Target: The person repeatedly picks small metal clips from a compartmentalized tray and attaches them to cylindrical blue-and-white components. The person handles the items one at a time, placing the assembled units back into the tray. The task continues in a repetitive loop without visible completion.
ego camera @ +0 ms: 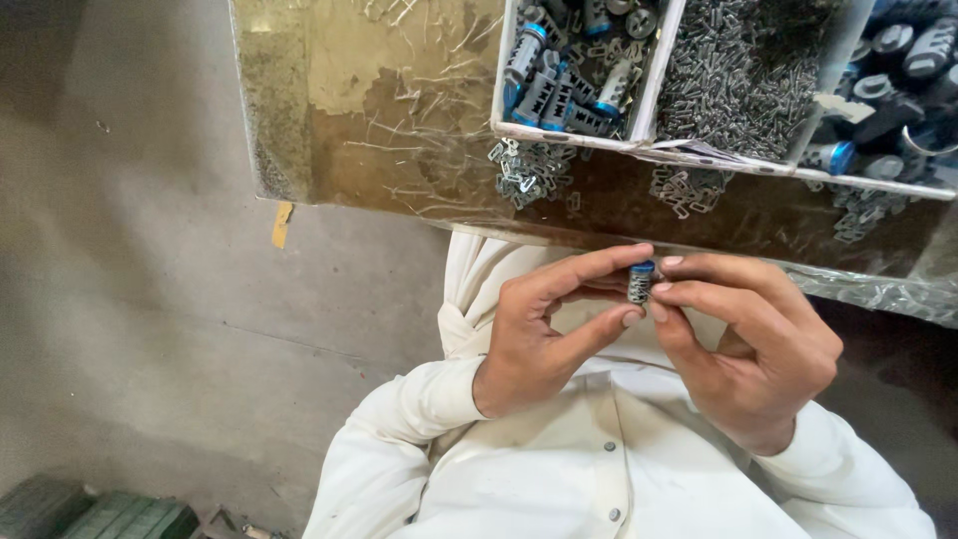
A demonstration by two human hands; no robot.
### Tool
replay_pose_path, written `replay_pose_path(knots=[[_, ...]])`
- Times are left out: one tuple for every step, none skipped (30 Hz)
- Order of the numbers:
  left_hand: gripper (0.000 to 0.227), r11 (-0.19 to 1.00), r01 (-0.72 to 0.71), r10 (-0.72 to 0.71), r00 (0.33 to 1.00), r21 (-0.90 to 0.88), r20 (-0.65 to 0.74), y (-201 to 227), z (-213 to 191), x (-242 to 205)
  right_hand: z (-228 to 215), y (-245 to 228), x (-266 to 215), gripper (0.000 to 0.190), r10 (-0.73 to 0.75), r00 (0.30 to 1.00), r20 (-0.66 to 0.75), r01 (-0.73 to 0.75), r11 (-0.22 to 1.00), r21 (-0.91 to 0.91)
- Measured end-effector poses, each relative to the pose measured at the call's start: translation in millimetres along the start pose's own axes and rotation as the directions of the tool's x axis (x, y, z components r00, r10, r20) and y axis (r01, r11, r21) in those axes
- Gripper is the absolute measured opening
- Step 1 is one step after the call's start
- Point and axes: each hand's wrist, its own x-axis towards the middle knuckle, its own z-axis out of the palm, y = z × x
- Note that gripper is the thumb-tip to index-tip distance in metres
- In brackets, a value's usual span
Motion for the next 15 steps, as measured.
replay_pose_path(knots=[[0.045, 0.998, -0.012, 0.012, 1.000, 0.056, 0.003, 0.4, -1.0, -0.2, 0.8, 0.2, 0.0, 0.014, -0.007, 1.000, 0.015, 0.008, 0.999, -0.039], [0.046, 0.994, -0.023, 0.023, 1.000, 0.111, 0.006, 0.5, -1.7, -0.7, 1.7, 0.6, -0.6, 0.013, -0.023, 1.000, 0.014, 0.023, 0.999, -0.040], [0.046, 0.993, -0.020, 0.020, 1.000, 0.119, 0.003, 0.3, -2.0, -0.9, 2.7, 1.5, -1.2, 0.013, -0.040, 0.999, 0.012, 0.040, 0.998, -0.041], [0.046, 0.992, -0.017, 0.017, 1.000, 0.128, 0.000, 0.0, -2.1, -1.1, 2.7, 2.1, -2.3, 0.012, -0.057, 0.998, 0.011, 0.057, 0.998, -0.041], [0.046, 0.991, -0.014, 0.014, 1.000, 0.137, 0.000, -0.6, -2.2, -1.0, 1.6, 2.4, -4.2, 0.012, -0.055, 0.998, 0.014, 0.056, 0.997, -0.057], [0.046, 0.995, -0.002, 0.003, 1.000, 0.095, -0.007, -1.5, -1.5, -0.7, -0.2, 2.7, -6.3, 0.013, -0.053, 0.998, 0.018, 0.054, 0.996, -0.072], [0.046, 0.998, 0.010, -0.009, 1.000, 0.054, -0.010, -2.5, -0.6, -0.2, -1.8, 3.1, -8.7, 0.014, -0.050, 0.999, 0.017, 0.051, 0.995, -0.089], [0.046, 1.000, 0.022, -0.022, 1.000, 0.013, -0.012, -3.6, 0.0, 0.2, -4.6, 5.1, -9.4, 0.015, -0.078, 0.997, 0.019, 0.080, 0.985, -0.151], [0.046, 0.998, 0.045, -0.046, 0.999, -0.034, -0.005, -4.7, 0.1, 0.8, -8.9, 7.5, -9.3, 0.016, -0.105, 0.994, 0.022, 0.107, 0.970, -0.217], [0.047, 0.994, 0.069, -0.069, 0.998, -0.081, 0.003, -5.7, 0.0, 1.2, -11.5, 9.8, -9.3, 0.017, -0.124, 0.992, 0.017, 0.124, 0.950, -0.286], [0.048, 0.987, 0.093, -0.092, 0.996, -0.128, 0.012, -7.0, 0.3, 1.6, -14.7, 11.9, -9.0, 0.017, -0.143, 0.990, 0.014, 0.139, 0.925, -0.354], [0.048, 0.988, 0.092, -0.091, 0.996, -0.125, 0.012, -8.1, 0.8, 1.8, -16.5, 14.8, -7.8, 0.016, -0.156, 0.988, 0.002, 0.143, 0.894, -0.424], [0.048, 0.989, 0.093, -0.092, 0.996, -0.119, 0.009, -8.7, 0.8, 1.5, -16.6, 17.2, -6.5, 0.017, -0.170, 0.985, -0.001, 0.151, 0.877, -0.457], [0.048, 0.989, 0.093, -0.093, 0.996, -0.114, 0.006, -9.4, 1.1, 1.3, -16.5, 19.3, -5.0, 0.018, -0.184, 0.983, -0.005, 0.158, 0.858, -0.489], [0.048, 0.989, 0.096, -0.096, 0.995, -0.111, 0.006, -10.0, 1.6, 1.1, -14.3, 21.2, -3.8, 0.020, -0.198, 0.980, -0.002, 0.172, 0.856, -0.488]])
